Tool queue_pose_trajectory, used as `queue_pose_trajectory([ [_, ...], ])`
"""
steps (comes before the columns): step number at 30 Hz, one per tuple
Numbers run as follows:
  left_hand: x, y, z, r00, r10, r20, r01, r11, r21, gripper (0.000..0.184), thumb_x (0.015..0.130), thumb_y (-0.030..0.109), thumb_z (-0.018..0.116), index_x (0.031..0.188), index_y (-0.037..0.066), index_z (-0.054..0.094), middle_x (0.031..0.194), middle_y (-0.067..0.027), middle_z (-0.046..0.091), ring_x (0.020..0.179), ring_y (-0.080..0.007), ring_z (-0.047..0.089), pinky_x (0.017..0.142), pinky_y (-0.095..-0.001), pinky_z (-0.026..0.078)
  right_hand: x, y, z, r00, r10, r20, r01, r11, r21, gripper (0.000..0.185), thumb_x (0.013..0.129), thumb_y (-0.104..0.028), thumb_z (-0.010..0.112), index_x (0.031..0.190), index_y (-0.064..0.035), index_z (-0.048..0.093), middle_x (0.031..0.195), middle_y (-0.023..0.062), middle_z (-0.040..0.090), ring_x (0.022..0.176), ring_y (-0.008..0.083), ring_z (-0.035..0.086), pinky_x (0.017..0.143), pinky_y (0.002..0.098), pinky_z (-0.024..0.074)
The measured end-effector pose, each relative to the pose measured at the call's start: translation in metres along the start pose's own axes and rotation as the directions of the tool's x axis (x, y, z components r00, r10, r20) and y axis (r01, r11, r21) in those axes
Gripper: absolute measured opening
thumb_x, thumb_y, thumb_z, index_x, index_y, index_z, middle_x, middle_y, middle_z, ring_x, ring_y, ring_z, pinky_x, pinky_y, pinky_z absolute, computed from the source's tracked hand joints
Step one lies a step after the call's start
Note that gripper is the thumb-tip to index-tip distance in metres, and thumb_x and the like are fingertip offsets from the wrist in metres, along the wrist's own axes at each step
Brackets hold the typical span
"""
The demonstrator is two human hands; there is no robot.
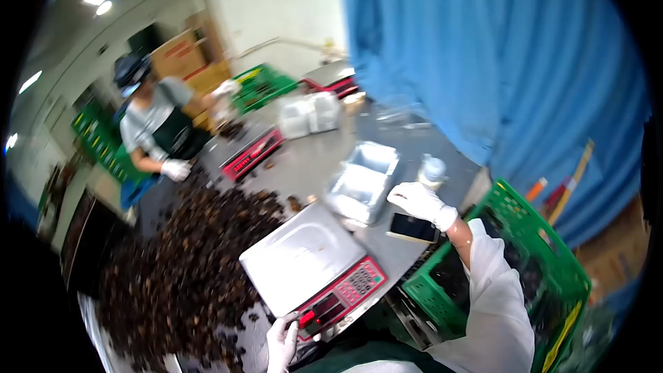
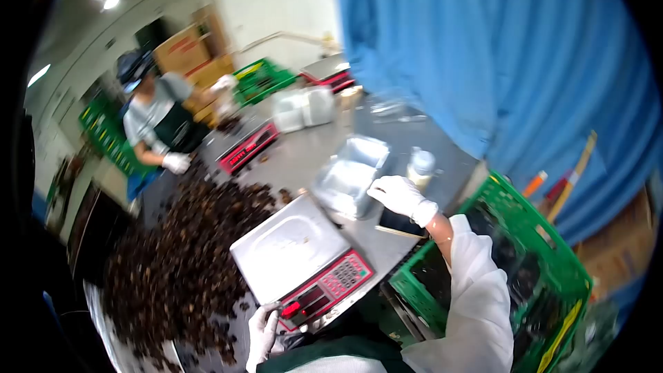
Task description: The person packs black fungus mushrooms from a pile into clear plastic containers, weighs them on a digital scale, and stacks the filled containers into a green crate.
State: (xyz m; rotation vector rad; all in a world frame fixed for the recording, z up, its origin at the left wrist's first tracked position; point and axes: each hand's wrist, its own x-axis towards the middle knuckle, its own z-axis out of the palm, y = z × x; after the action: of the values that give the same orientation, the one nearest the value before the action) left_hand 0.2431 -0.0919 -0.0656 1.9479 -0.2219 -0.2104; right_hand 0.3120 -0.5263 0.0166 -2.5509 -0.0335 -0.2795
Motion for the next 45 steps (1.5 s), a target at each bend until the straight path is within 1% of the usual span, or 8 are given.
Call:
queue_pose_trajectory([
  [3, -0.032, -0.041, -0.009, 0.996, -0.057, -0.073, 0.057, 0.998, 0.009, 0.02, 0.087, 0.007, 0.061, 0.106, 0.001, 0.064, 0.101, -0.0172, 0.067, 0.094, -0.0289, 0.066, 0.081, -0.0337, 0.052, 0.067, 0.016, 0.069, 0.99, -0.084, 0.11, 0.122, 0.907, -0.404, 0.037, 0.086, -0.041, 0.057, 0.09, -0.0057, 0.066, 0.085, 0.015, 0.065, 0.077, 0.0358, 0.063, 0.069, 0.046, 0.0501],
  [6, -0.065, -0.028, -0.025, 0.978, -0.076, -0.192, 0.09, 0.994, 0.068, 0.021, 0.088, 0.009, 0.06, 0.108, 0.001, 0.063, 0.102, -0.0165, 0.067, 0.094, -0.0297, 0.066, 0.08, -0.034, 0.052, 0.105, 0.065, 0.13, 0.903, 0.018, 0.429, 0.163, 0.91, -0.382, 0.046, 0.088, -0.047, 0.049, 0.091, -0.005, 0.068, 0.091, 0.0198, 0.067, 0.089, 0.0389, 0.062, 0.077, 0.0478, 0.0478],
  [15, -0.123, -0.072, -0.035, 0.887, -0.234, -0.399, 0.272, 0.962, 0.04, 0.023, 0.09, 0.019, 0.059, 0.107, 0.004, 0.064, 0.105, -0.0151, 0.066, 0.099, -0.031, 0.064, 0.087, -0.0363, 0.05, 0.114, 0.06, 0.118, 0.998, 0.027, 0.053, 0.001, 0.882, -0.471, 0.028, 0.067, -0.027, 0.072, 0.078, -0.0032, 0.064, 0.072, 0.0189, 0.064, 0.071, 0.0379, 0.063, 0.066, 0.0437, 0.0494],
  [19, -0.126, -0.087, -0.056, 0.903, -0.23, -0.364, 0.26, 0.965, 0.037, 0.024, 0.09, 0.021, 0.058, 0.108, 0.005, 0.063, 0.107, -0.014, 0.065, 0.102, -0.0307, 0.062, 0.089, -0.037, 0.049, 0.107, -0.02, 0.06, 0.98, -0.06, -0.191, 0.047, 0.996, -0.071, 0.017, 0.08, -0.008, 0.065, 0.072, 0.0011, 0.052, 0.06, 0.0065, 0.049, 0.057, 0.0113, 0.042, 0.055, 0.0302, 0.04],
  [28, -0.13, -0.122, -0.123, 0.862, -0.275, -0.426, 0.319, 0.947, 0.035, 0.021, 0.089, 0.021, 0.058, 0.101, 0.005, 0.065, 0.096, -0.0136, 0.067, 0.092, -0.0308, 0.065, 0.081, -0.0363, 0.05, -0.003, -0.15, 0.136, 0.768, -0.44, 0.466, 0.6, 0.748, -0.283, 0.023, 0.07, -0.025, 0.073, 0.068, -0.0081, 0.058, 0.068, 0.0104, 0.056, 0.069, 0.0307, 0.06, 0.062, 0.042, 0.0455],
  [35, -0.16, -0.179, -0.19, 0.707, -0.231, -0.669, 0.364, 0.929, 0.064, 0.012, 0.085, 0.012, 0.061, 0.092, 0.005, 0.067, 0.089, -0.0122, 0.067, 0.085, -0.0283, 0.065, 0.078, -0.0358, 0.051, -0.033, -0.244, 0.149, 0.893, -0.285, 0.347, 0.298, 0.955, 0.018, 0.037, 0.07, -0.022, 0.078, 0.1, -0.0031, 0.066, 0.087, 0.0129, 0.065, 0.081, 0.0298, 0.064, 0.073, 0.0349, 0.051],
  [41, -0.089, -0.181, -0.188, 0.835, 0.146, -0.531, 0.114, 0.898, 0.426, 0.019, 0.081, 0.016, 0.066, 0.098, 0.009, 0.065, 0.09, -0.0093, 0.062, 0.086, -0.0274, 0.062, 0.077, -0.0378, 0.05, -0.035, -0.325, 0.312, 0.579, -0.497, 0.646, 0.415, 0.862, 0.29, 0.045, 0.083, -0.035, 0.068, 0.118, -0.0068, 0.062, 0.11, 0.014, 0.063, 0.101, 0.0297, 0.062, 0.087, 0.0346, 0.0482],
  [45, -0.082, -0.228, -0.196, 0.893, 0.044, -0.448, 0.138, 0.92, 0.366, 0.021, 0.079, 0.018, 0.066, 0.098, 0.008, 0.063, 0.091, -0.012, 0.061, 0.085, -0.0288, 0.061, 0.077, -0.038, 0.049, -0.058, -0.348, 0.417, 0.606, -0.645, 0.466, 0.653, 0.738, 0.17, 0.07, 0.074, -0.033, 0.074, 0.136, -0.0155, 0.048, 0.133, 0.0148, 0.05, 0.118, 0.033, 0.05, 0.095, 0.0391, 0.046],
])
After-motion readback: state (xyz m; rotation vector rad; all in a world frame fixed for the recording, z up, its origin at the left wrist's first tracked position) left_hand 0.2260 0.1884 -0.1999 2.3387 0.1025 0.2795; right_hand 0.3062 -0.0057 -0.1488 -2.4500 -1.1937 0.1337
